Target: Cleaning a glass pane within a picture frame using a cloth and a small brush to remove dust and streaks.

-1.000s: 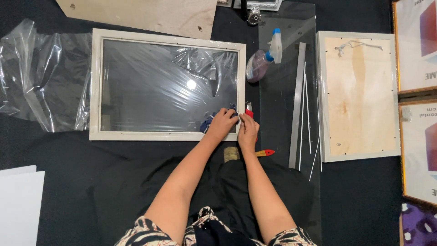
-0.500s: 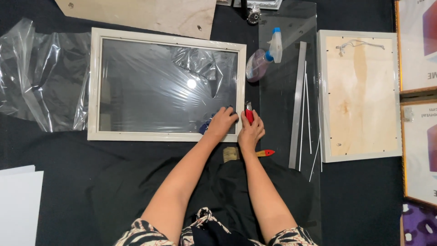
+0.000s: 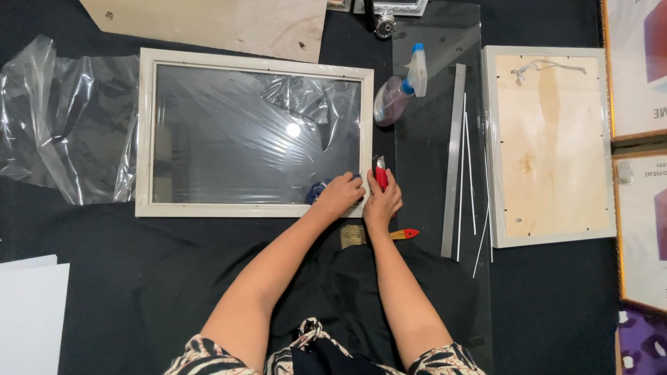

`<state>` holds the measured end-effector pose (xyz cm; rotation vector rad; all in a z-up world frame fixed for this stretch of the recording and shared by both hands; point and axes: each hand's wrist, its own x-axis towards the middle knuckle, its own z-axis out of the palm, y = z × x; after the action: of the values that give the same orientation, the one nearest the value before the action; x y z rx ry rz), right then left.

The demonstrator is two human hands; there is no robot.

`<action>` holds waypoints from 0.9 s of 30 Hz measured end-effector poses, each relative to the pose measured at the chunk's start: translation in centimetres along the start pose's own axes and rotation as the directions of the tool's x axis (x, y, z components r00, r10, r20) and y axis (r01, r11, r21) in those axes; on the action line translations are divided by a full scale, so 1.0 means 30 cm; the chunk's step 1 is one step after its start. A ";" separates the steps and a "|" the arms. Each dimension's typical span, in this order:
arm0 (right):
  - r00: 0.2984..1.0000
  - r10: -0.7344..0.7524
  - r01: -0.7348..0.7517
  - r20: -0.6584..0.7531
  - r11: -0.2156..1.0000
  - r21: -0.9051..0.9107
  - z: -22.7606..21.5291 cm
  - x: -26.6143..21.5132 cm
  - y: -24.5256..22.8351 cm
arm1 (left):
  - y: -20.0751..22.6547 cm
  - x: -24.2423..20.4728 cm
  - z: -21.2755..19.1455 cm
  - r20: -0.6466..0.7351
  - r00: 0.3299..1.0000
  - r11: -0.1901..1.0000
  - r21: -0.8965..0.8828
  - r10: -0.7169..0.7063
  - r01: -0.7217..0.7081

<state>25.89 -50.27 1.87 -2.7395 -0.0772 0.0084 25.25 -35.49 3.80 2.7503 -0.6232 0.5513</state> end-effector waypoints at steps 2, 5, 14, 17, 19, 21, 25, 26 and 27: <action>1.000 0.011 -0.011 0.018 1.000 0.007 -0.023 -0.011 -0.018 | -0.013 0.017 0.044 -0.021 0.994 0.994 0.001 -0.105 0.106; 1.000 0.018 -0.019 0.017 1.000 0.017 -0.041 0.000 -0.041 | -0.009 0.044 0.050 -0.076 0.969 0.972 -0.010 -0.237 0.237; 1.000 0.010 -0.010 0.006 0.999 0.033 -0.015 0.007 -0.022 | 0.055 -0.125 -0.070 0.179 0.970 0.977 -0.110 -0.164 0.185; 1.000 0.000 -0.001 0.021 1.000 0.032 -0.021 0.008 -0.017 | 0.026 -0.107 -0.037 0.174 0.984 0.998 -0.035 -0.045 0.052; 0.999 -0.006 0.005 0.031 0.999 0.033 -0.032 0.007 -0.019 | -0.017 -0.072 0.001 0.159 0.987 0.999 0.007 0.032 -0.034; 0.997 0.001 -0.003 0.073 1.000 0.030 -0.039 0.002 -0.025 | -0.079 -0.033 0.051 -0.076 0.997 0.996 0.088 0.032 -0.025; 0.995 0.014 -0.019 0.095 0.999 0.048 -0.059 0.006 -0.046 | -0.173 0.082 0.134 -0.217 0.974 0.982 0.163 -0.059 0.095; 0.998 0.006 -0.008 0.070 1.000 0.027 -0.052 0.009 -0.041 | -0.170 0.090 0.152 -0.177 0.979 0.982 0.141 -0.102 0.128; 0.999 -0.001 0.001 0.045 1.000 0.007 -0.044 0.011 -0.038 | -0.169 0.098 0.169 -0.133 0.981 0.980 0.121 -0.144 0.160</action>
<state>26.18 -49.72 3.54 -2.7327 -0.0911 0.0699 31.58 -33.81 -0.35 2.8272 -0.3551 0.7434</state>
